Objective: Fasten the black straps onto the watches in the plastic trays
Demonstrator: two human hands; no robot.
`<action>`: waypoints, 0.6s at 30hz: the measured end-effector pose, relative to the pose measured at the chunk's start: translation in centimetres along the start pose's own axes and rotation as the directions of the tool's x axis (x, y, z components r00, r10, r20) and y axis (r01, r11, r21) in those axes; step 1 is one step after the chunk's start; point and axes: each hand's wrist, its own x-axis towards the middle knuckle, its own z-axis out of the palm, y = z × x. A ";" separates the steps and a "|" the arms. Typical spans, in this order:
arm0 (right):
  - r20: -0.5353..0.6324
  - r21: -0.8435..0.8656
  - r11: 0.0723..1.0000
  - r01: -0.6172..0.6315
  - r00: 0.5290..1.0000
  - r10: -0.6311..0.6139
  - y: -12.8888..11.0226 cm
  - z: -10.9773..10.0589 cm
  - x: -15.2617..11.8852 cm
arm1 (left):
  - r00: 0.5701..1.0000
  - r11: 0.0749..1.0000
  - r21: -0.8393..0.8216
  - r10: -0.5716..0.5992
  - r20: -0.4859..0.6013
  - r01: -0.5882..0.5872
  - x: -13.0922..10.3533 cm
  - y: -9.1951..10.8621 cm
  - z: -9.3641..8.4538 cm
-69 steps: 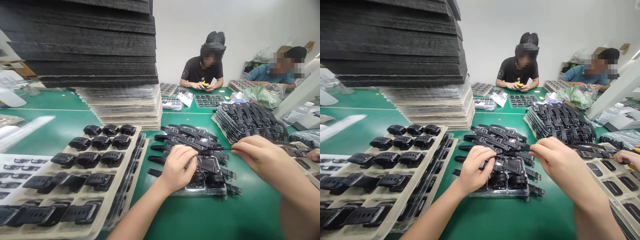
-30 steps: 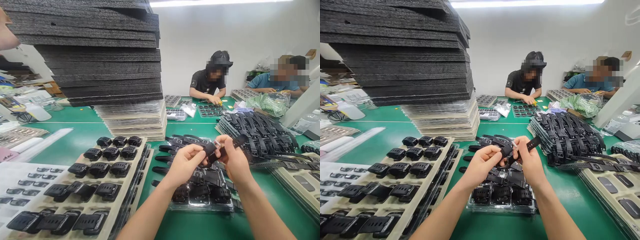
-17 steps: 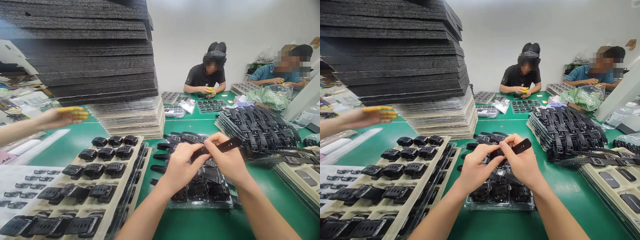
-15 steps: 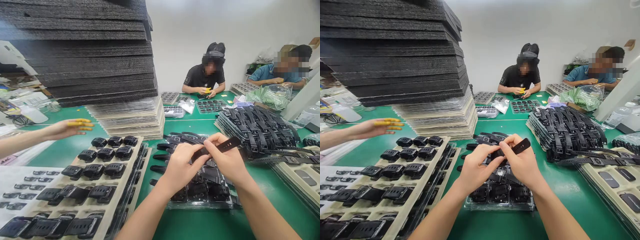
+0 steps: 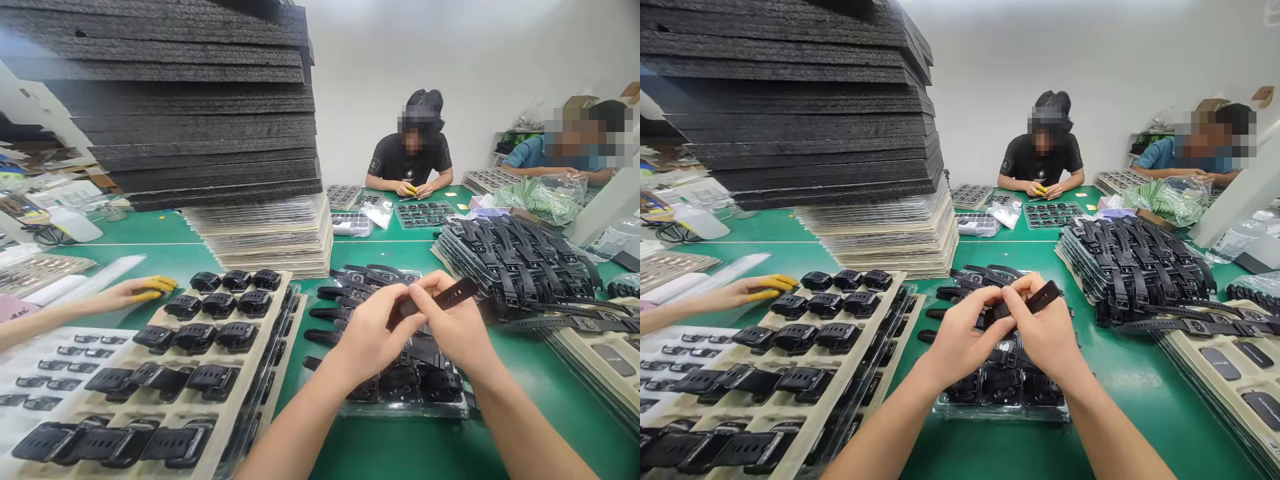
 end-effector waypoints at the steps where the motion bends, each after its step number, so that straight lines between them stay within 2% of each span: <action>1: 0.037 0.049 0.999 -0.014 0.999 0.013 0.0 -0.1 -0.2 | 0.998 0.996 -0.059 -0.063 -0.014 0.062 0.0 -0.1 0.2; 3: 0.123 0.187 0.982 -0.030 0.992 0.007 0.0 -0.5 -0.7 | 0.974 0.957 -0.223 -0.210 -0.084 0.187 0.0 -0.4 0.4; 5: 0.178 0.235 0.972 -0.008 0.983 -0.035 0.0 -0.9 -1.4 | 0.925 0.849 -0.453 -0.361 -0.121 0.272 0.1 -0.9 0.4; 6: 0.173 0.206 0.978 0.019 0.983 -0.055 0.2 -1.1 -1.9 | 0.904 0.773 -0.567 -0.414 -0.110 0.284 0.2 -1.1 0.4; 8: 0.089 0.095 0.994 0.060 0.994 -0.069 0.7 -1.2 -2.7 | 0.889 0.627 -0.726 -0.456 -0.048 0.283 0.2 -1.2 0.6; 10: -0.034 0.036 0.998 0.051 0.998 -0.049 1.7 -0.7 -3.4 | 0.888 0.545 -0.784 -0.460 0.017 0.297 0.0 -1.0 1.0; 12: -0.127 0.077 0.997 -0.011 0.992 0.021 2.8 0.1 -3.8 | 0.886 0.525 -0.783 -0.458 0.072 0.335 -0.2 -0.6 1.5; 14: -0.148 0.187 0.977 -0.108 0.980 0.136 3.6 0.8 -4.0 | 0.887 0.520 -0.775 -0.449 0.111 0.360 -0.5 -0.2 2.0; 18: -0.109 0.439 0.866 -0.240 0.942 0.317 4.3 1.3 -3.8 | 0.899 0.535 -0.763 -0.416 0.136 0.362 -0.6 0.4 2.3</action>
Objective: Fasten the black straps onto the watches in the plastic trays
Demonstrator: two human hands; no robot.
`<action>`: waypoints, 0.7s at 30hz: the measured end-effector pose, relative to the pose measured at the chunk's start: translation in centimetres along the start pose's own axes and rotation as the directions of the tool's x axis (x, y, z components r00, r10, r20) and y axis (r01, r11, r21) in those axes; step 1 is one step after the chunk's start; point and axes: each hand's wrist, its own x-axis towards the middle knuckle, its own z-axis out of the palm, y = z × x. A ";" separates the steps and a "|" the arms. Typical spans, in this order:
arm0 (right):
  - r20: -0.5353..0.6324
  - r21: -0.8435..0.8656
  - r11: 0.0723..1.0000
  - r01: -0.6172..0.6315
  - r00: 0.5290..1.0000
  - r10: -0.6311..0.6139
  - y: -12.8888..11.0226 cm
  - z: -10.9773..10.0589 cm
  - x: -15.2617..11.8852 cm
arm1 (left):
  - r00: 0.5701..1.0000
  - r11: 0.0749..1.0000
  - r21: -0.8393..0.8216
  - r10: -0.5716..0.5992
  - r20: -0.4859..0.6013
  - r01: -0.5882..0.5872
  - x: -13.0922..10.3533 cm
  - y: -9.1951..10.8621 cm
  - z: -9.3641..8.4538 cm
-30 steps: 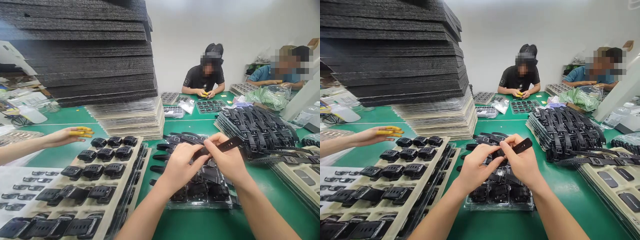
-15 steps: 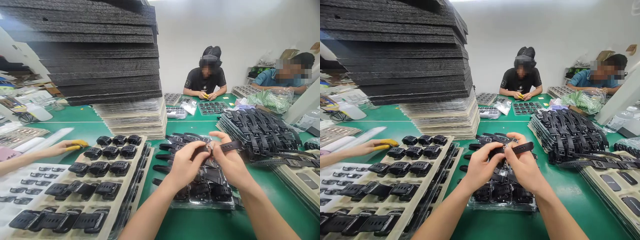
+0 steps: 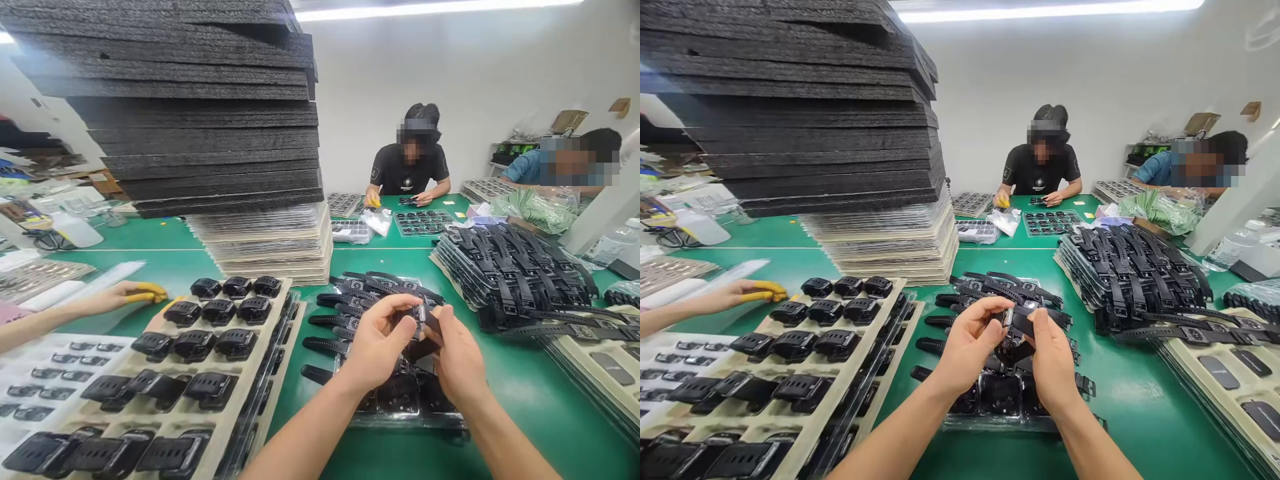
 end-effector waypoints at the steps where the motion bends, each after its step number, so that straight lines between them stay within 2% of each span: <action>1: 0.011 0.040 0.999 -0.020 1.000 0.019 0.0 0.0 0.1 | 1.000 1.000 0.026 0.009 0.004 -0.009 0.0 0.0 0.1; 4: 0.056 0.088 0.996 -0.026 0.998 0.021 0.2 -0.2 0.2 | 0.998 0.992 0.115 0.051 0.021 -0.053 -0.1 0.1 0.1; 11: 0.058 0.063 0.997 -0.036 0.998 0.033 0.6 -0.1 0.2 | 0.987 0.946 0.283 0.144 0.077 -0.160 -0.2 -0.4 -0.1; 17: 0.132 -0.031 0.997 0.076 0.989 -0.071 0.2 -0.4 0.1 | 0.954 0.855 0.425 0.254 0.159 -0.298 -0.1 -0.2 -0.1; 21: 0.082 -0.042 0.995 0.085 0.993 -0.082 0.5 -0.3 0.0 | 0.935 0.809 0.469 0.312 0.169 -0.355 -0.1 -0.5 -0.1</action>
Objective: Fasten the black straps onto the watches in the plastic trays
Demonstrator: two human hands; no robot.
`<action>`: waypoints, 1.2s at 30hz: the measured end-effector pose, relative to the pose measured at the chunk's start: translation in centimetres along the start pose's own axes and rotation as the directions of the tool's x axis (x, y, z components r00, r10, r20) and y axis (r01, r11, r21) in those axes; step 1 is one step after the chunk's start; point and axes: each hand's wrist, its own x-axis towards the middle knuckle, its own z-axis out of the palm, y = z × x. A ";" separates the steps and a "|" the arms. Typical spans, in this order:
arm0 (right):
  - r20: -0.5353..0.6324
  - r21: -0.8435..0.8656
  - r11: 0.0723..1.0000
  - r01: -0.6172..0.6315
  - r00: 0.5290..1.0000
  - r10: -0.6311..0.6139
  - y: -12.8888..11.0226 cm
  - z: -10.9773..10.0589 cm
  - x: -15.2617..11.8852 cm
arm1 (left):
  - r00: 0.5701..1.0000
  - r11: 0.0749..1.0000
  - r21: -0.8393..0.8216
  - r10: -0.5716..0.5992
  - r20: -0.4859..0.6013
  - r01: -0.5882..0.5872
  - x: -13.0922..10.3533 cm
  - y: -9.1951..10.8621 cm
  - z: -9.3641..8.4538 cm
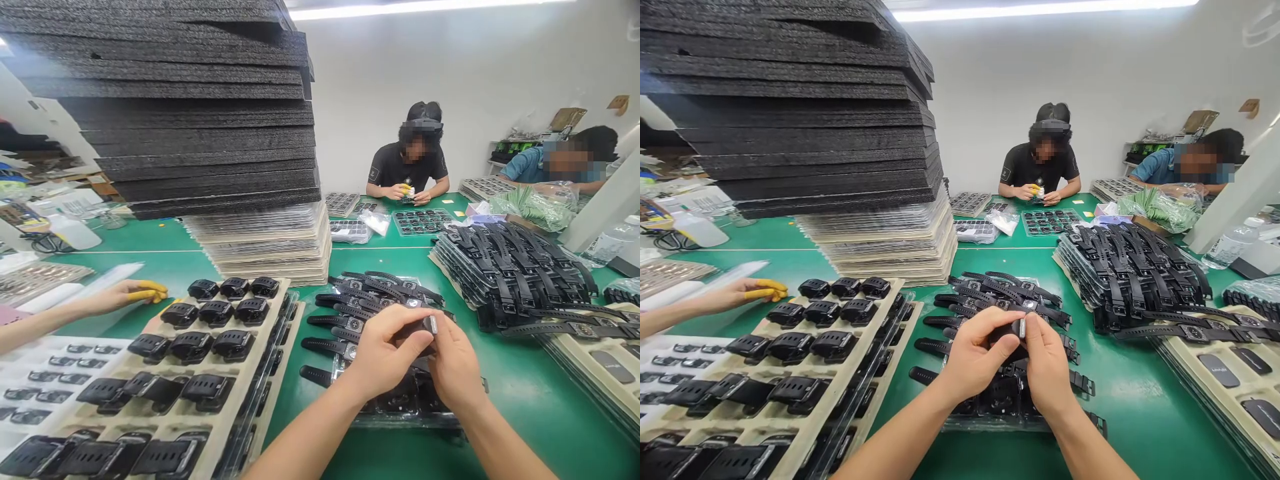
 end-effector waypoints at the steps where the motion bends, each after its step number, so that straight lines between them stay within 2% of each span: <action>1: -0.007 0.027 1.000 -0.013 1.000 0.013 0.1 0.1 -0.1 | 1.000 1.000 0.016 0.019 0.001 -0.019 0.0 -0.1 0.1; 5: -0.002 0.013 1.000 0.009 1.000 -0.009 0.0 0.4 -0.5 | 0.998 0.996 0.072 0.060 -0.005 -0.060 -0.1 -0.3 0.2; 8: -0.018 -0.033 0.999 0.038 0.999 -0.039 -0.8 0.1 -0.5 | 0.999 0.997 0.072 -0.035 0.026 0.033 0.1 0.0 0.0; 10: 0.065 -0.058 0.997 0.050 0.997 -0.046 -1.7 -0.5 -0.2 | 0.987 0.989 0.017 -0.144 0.071 0.144 0.3 0.2 -0.3; 13: 0.238 -0.114 0.993 0.020 0.971 0.008 -3.0 -1.6 0.4 | 0.953 0.959 -0.085 -0.254 0.167 0.271 0.5 0.5 -0.7; 15: 0.264 -0.120 0.993 -0.008 0.964 0.040 -3.9 -2.0 0.8 | 0.930 0.939 -0.117 -0.293 0.220 0.323 0.6 0.5 -0.8; 18: 0.187 -0.079 0.997 0.000 0.982 0.014 -4.9 -2.0 1.0 | 0.895 0.880 -0.211 -0.374 0.242 0.425 0.6 0.4 -0.5; 23: 0.063 -0.045 0.998 -0.033 0.997 0.036 -6.2 -0.4 1.6 | 0.820 0.709 -0.413 -0.474 0.320 0.571 0.6 0.2 -0.1; 25: -0.016 -0.101 0.993 0.065 0.998 -0.067 -6.6 0.2 2.2 | 0.800 0.702 -0.388 -0.486 0.353 0.598 0.5 0.3 -0.1; 28: -0.136 -0.142 0.969 0.203 0.965 -0.223 -6.9 0.7 3.3 | 0.775 0.693 -0.366 -0.476 0.416 0.622 0.1 0.5 -0.2; 32: -0.171 -0.157 0.959 0.235 0.950 -0.261 -6.7 1.2 3.9 | 0.775 0.617 -0.470 -0.474 0.418 0.631 -0.4 0.5 0.1; 36: -0.133 -0.144 0.968 0.207 0.965 -0.226 -6.4 1.8 3.4 | 0.788 0.620 -0.488 -0.477 0.388 0.615 -0.5 0.3 0.4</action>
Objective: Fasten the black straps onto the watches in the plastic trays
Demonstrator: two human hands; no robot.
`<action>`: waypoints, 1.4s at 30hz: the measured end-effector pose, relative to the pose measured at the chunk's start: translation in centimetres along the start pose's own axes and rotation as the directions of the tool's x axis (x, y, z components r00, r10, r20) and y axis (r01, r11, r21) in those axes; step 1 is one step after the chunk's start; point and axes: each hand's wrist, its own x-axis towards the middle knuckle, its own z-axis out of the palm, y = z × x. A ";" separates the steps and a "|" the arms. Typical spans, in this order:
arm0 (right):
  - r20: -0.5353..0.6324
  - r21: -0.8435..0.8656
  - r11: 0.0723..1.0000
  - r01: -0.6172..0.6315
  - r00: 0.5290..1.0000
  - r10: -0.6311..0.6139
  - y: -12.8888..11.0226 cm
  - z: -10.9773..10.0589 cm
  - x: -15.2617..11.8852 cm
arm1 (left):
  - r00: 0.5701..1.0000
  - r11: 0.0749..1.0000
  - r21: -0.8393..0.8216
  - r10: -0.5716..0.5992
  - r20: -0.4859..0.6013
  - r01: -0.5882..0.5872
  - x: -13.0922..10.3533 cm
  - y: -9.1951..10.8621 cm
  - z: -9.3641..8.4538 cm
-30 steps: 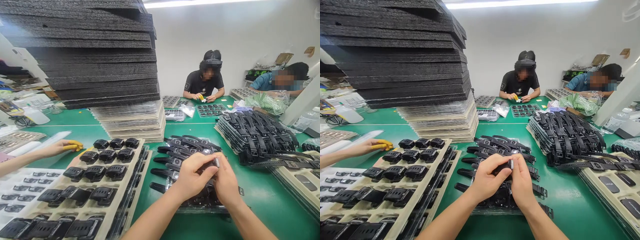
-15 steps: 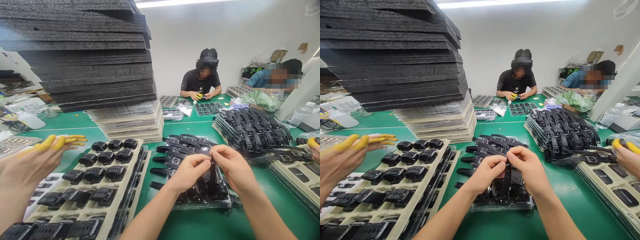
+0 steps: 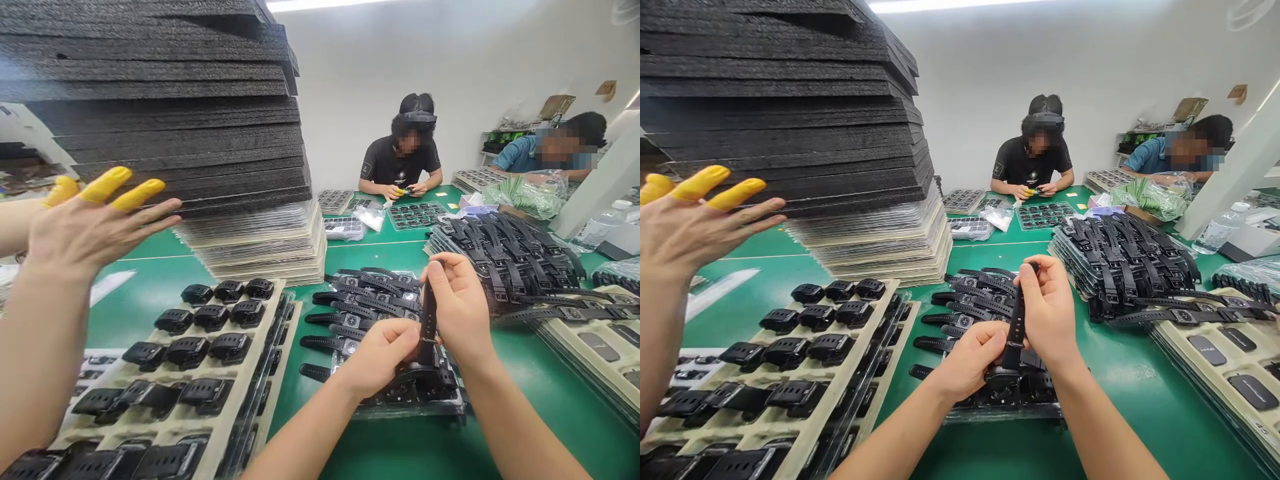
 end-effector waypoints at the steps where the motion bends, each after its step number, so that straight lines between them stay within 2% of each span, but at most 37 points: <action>1: 0.010 0.005 1.000 -0.011 1.000 0.011 0.0 0.1 -0.2 | 1.000 1.000 0.010 0.010 -0.009 -0.010 0.1 0.0 0.0; 10: 0.034 -0.022 1.000 -0.004 0.999 0.005 -0.2 -0.2 -0.8 | 0.999 1.000 0.009 0.018 -0.032 -0.018 0.1 -0.8 0.1; 13: 0.077 -0.029 0.999 -0.031 0.997 0.033 0.0 -0.7 -1.2 | 0.998 0.998 0.052 0.047 -0.044 -0.045 0.1 -0.9 0.1; 16: 0.066 -0.079 0.997 0.025 0.998 -0.020 0.7 -2.1 -1.9 | 0.991 0.979 0.181 0.106 -0.076 -0.091 0.2 -0.6 -0.1; 18: 0.106 -0.156 0.984 0.084 0.992 -0.068 1.2 -3.1 -2.4 | 0.973 0.903 0.403 0.207 -0.101 -0.151 0.1 -0.3 -0.2; 21: 0.239 -0.260 0.962 0.085 0.971 -0.022 1.7 -4.1 -3.4 | 0.908 0.623 0.737 0.418 -0.032 -0.261 0.0 -0.3 -0.4; 23: 0.214 -0.258 0.966 0.018 0.976 0.039 2.1 -4.3 -3.9 | 0.859 0.457 0.826 0.508 0.062 -0.330 -0.1 -0.6 -0.5; 26: 0.135 -0.180 0.979 -0.099 0.983 0.124 2.5 -4.2 -4.3 | 0.798 0.312 0.864 0.583 0.155 -0.396 -0.2 -1.1 -0.7; 29: 0.103 -0.082 0.982 -0.172 0.978 0.180 3.1 -4.3 -4.4 | 0.748 0.229 0.871 0.630 0.208 -0.434 -0.3 -1.3 -0.7; 32: 0.090 0.052 0.971 -0.234 0.969 0.229 3.7 -4.5 -4.4 | 0.713 0.195 0.860 0.658 0.241 -0.471 -0.5 -1.2 -0.6; 34: 0.100 0.126 0.959 -0.256 0.965 0.244 4.0 -4.5 -4.5 | 0.675 0.172 0.844 0.688 0.266 -0.509 -0.5 -1.1 -0.6; 38: 0.101 0.186 0.944 -0.272 0.961 0.257 4.1 -4.4 -4.7 | 0.568 0.054 0.822 0.748 0.343 -0.567 -0.2 -0.9 -0.7; 42: 0.066 0.220 0.934 -0.282 0.959 0.274 3.7 -4.2 -4.8 | 0.519 -0.031 0.832 0.768 0.375 -0.554 -0.1 -0.9 -0.7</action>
